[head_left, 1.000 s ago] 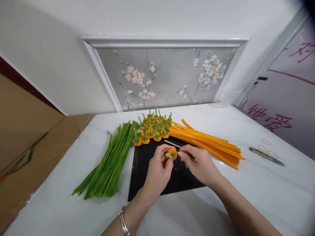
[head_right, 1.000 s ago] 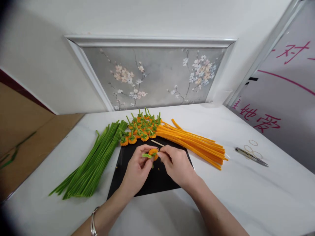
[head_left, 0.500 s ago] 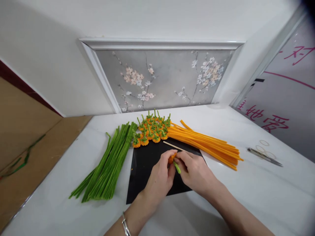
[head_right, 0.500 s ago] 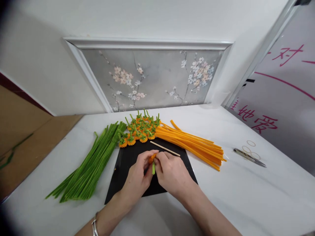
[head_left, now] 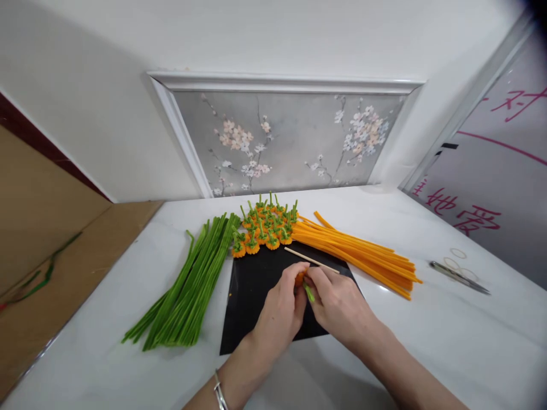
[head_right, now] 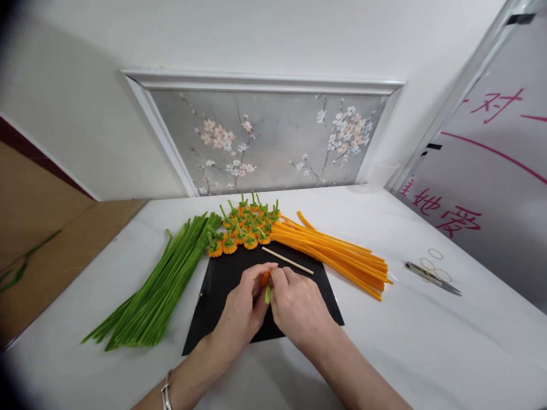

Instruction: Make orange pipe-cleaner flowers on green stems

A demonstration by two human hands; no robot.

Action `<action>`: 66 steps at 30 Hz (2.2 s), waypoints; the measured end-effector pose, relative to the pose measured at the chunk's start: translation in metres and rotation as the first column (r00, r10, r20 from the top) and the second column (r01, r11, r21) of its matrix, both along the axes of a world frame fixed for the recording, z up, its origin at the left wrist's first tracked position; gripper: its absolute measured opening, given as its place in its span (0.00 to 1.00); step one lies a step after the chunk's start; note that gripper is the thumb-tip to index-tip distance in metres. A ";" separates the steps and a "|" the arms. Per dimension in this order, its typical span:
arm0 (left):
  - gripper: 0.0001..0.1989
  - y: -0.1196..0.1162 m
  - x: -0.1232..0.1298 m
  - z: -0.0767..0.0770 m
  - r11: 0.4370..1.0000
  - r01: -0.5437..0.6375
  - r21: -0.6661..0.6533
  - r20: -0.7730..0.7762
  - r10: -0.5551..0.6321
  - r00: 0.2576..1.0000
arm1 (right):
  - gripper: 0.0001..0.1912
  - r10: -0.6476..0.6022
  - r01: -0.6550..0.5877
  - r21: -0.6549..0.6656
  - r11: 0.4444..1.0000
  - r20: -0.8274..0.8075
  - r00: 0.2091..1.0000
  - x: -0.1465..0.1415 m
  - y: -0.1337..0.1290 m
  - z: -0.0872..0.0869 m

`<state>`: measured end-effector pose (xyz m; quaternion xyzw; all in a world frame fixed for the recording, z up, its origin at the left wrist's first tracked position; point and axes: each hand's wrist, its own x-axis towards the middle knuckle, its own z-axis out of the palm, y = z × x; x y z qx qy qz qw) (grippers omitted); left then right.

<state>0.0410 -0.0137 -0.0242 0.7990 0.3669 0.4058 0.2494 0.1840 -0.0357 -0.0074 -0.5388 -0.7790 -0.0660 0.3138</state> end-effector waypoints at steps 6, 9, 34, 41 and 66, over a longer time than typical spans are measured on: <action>0.15 0.000 0.004 0.006 0.973 0.042 -0.228 0.249 0.017 0.968 | 0.09 0.055 -0.065 -0.042 0.997 -0.200 0.978 0.006 0.002 0.005; 0.15 0.001 0.008 0.013 0.917 0.069 -0.392 0.411 0.108 0.905 | 0.07 0.040 -0.065 -0.063 0.996 -0.330 0.943 0.013 0.004 0.013; 0.08 0.020 -0.004 0.024 0.734 0.231 -0.639 0.503 0.171 0.847 | 0.14 0.084 -0.129 -0.232 0.964 -0.194 0.977 0.016 0.004 0.009; 0.05 0.020 -0.003 0.016 0.851 0.090 -0.517 0.409 0.153 0.900 | 0.10 0.044 -0.112 -0.268 0.957 -0.248 0.968 0.012 0.005 0.008; 0.07 0.012 0.000 0.016 0.874 0.055 -0.484 0.312 0.114 0.943 | 0.12 -0.217 -0.436 -0.453 0.778 -0.844 0.490 0.007 0.008 0.003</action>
